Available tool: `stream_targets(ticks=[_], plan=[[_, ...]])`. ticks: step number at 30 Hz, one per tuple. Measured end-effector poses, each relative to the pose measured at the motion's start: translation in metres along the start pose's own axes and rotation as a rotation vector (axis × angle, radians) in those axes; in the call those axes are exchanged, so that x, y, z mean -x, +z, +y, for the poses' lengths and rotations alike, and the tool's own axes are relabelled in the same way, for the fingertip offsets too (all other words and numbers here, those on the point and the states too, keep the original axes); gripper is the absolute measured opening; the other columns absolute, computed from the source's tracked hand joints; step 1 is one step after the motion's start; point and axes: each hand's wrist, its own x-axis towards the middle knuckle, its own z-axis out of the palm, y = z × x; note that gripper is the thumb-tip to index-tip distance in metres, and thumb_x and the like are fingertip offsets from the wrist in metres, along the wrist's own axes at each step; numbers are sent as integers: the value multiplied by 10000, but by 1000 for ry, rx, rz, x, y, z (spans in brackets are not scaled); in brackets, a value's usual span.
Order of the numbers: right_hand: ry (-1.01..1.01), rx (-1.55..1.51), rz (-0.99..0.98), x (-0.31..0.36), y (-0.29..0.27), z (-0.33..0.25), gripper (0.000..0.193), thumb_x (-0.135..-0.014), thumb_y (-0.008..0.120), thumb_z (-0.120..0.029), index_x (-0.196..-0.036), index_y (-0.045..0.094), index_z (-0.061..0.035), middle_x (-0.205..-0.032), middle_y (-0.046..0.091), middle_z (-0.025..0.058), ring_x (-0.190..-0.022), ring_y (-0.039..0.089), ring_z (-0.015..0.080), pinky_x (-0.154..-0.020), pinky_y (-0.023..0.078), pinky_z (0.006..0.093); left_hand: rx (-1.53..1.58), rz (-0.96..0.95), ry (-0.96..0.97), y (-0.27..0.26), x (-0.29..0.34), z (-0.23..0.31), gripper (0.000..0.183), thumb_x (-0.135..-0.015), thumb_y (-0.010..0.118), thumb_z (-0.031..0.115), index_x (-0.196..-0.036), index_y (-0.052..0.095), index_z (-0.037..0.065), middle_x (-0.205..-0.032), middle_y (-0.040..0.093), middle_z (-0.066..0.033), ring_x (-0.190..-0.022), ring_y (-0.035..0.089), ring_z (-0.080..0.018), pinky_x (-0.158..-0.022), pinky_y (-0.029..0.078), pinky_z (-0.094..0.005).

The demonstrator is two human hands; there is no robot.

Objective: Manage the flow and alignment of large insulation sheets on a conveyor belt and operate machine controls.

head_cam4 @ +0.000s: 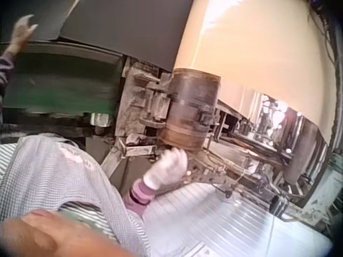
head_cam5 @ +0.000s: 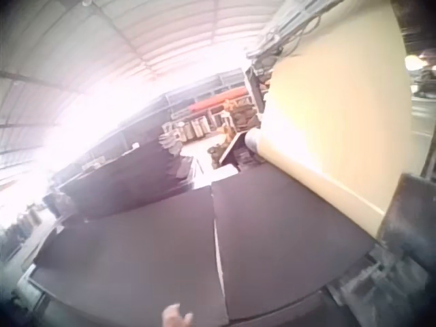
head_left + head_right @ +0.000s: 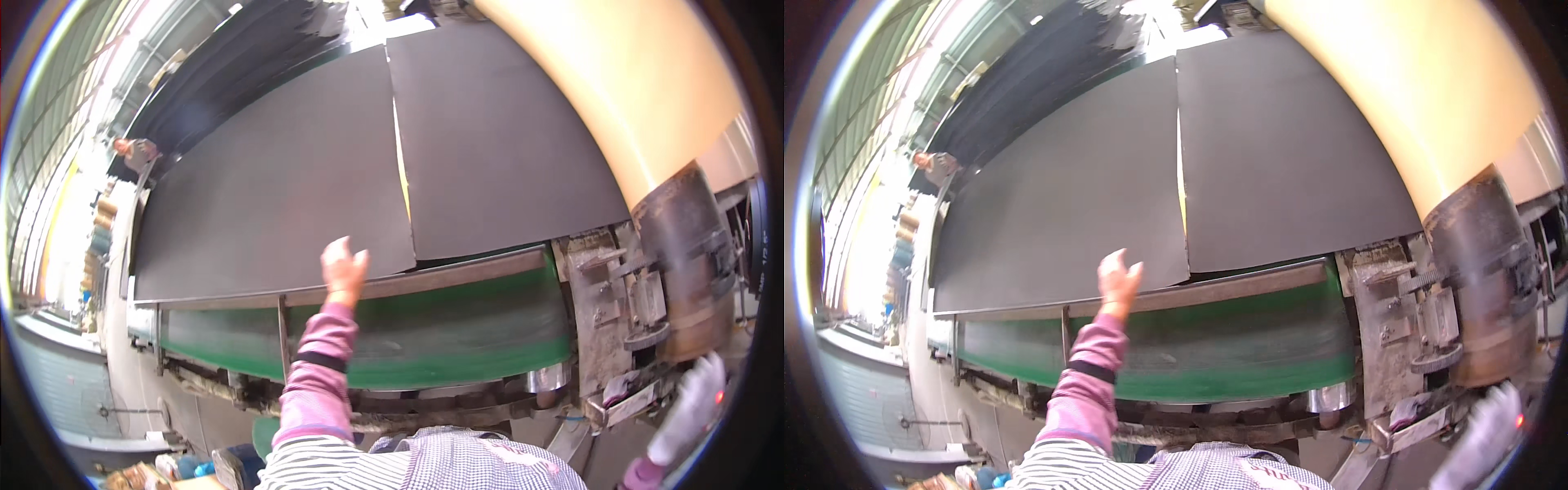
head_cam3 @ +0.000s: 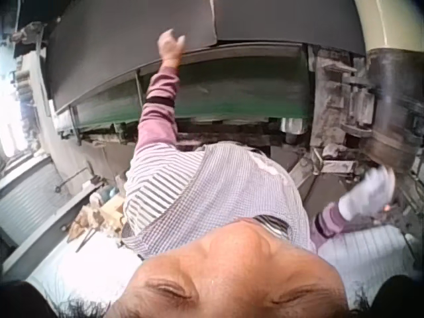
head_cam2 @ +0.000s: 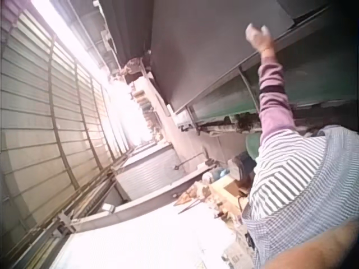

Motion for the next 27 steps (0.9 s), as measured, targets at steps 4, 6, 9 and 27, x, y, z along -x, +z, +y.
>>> stream_targets(ticks=[4,6,9,27], plan=[[-542,-465,-534,68,155,-148,317,-836,725,5,-1153,707,11,-1111,723,133,-1017,699,240,-905,552,337,-271,-295,-240,-35,-5,-130,838,-683,802,446,-1284,551,-81,-1297,595,-246,-1291,516,-377,-1108,408,-457],[-697,-537,-629,87,238,-216,357,-886,701,-188,-1226,695,-80,-1168,714,140,-1079,681,291,-958,538,376,-171,-317,-343,-33,-1,-139,874,-668,813,489,-1269,551,-89,-1276,577,-254,-1232,526,-423,-1039,473,-467],[-755,21,-819,107,317,-278,364,-883,666,-346,-1149,626,-100,-1083,672,134,-1064,657,340,-894,546,466,-191,-298,-266,-20,3,-125,878,-674,825,509,-1277,558,-70,-1263,561,-236,-1187,534,-416,-1024,478,-466],[-482,272,-451,42,326,-232,324,-873,594,-175,-1191,649,-198,-1038,585,78,-1066,609,273,-807,551,406,-28,-350,-47,-74,11,-308,289,-908,665,260,-1051,720,15,-975,632,-165,-925,621,-347,-862,508,-437]])
